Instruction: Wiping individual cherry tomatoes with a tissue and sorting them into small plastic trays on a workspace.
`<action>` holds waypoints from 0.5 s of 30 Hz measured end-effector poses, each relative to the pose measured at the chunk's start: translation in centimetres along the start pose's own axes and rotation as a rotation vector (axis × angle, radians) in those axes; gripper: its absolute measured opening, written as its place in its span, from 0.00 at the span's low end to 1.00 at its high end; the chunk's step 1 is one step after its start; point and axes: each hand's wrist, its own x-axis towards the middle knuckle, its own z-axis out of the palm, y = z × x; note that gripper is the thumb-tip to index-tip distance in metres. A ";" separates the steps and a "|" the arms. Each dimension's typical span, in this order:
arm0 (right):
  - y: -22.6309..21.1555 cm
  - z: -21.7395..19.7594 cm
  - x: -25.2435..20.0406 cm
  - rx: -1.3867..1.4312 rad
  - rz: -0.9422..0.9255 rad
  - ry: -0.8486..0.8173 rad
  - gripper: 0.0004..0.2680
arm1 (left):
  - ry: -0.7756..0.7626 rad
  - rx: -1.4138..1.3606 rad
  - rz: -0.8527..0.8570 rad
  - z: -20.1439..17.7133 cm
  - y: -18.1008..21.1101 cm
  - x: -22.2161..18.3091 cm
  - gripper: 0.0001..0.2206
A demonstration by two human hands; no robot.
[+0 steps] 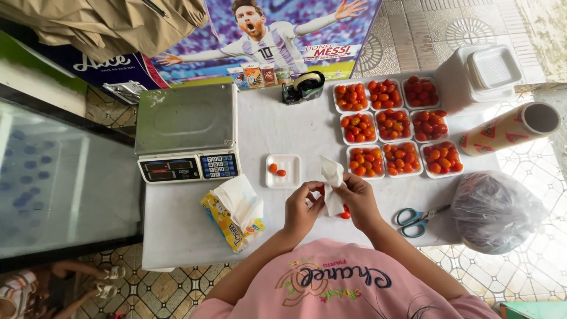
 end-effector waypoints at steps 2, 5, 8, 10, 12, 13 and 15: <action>0.6 -0.3 0.2 -0.028 0.058 -0.057 0.03 | 0.005 0.081 0.054 -0.3 -0.4 0.4 0.13; 1.7 -0.9 0.3 -0.067 0.084 -0.097 0.03 | 0.007 0.220 0.125 -0.8 -0.3 0.3 0.16; 0.5 0.1 -0.4 -0.058 0.046 -0.060 0.01 | -0.031 0.231 0.090 -0.6 -1.3 0.4 0.16; 0.6 0.2 -0.4 -0.046 0.059 -0.034 0.02 | -0.069 0.175 0.017 -0.2 -2.8 0.2 0.14; 2.3 -0.9 0.3 0.109 0.062 0.013 0.04 | -0.113 -0.318 -0.276 0.7 -4.6 0.0 0.16; 1.9 -0.6 0.2 0.091 0.081 0.014 0.04 | -0.102 -0.329 -0.296 0.5 -4.4 0.1 0.16; 1.9 -0.1 -0.7 0.091 0.037 0.041 0.07 | -0.166 -0.667 -0.480 -0.1 -4.2 -0.8 0.18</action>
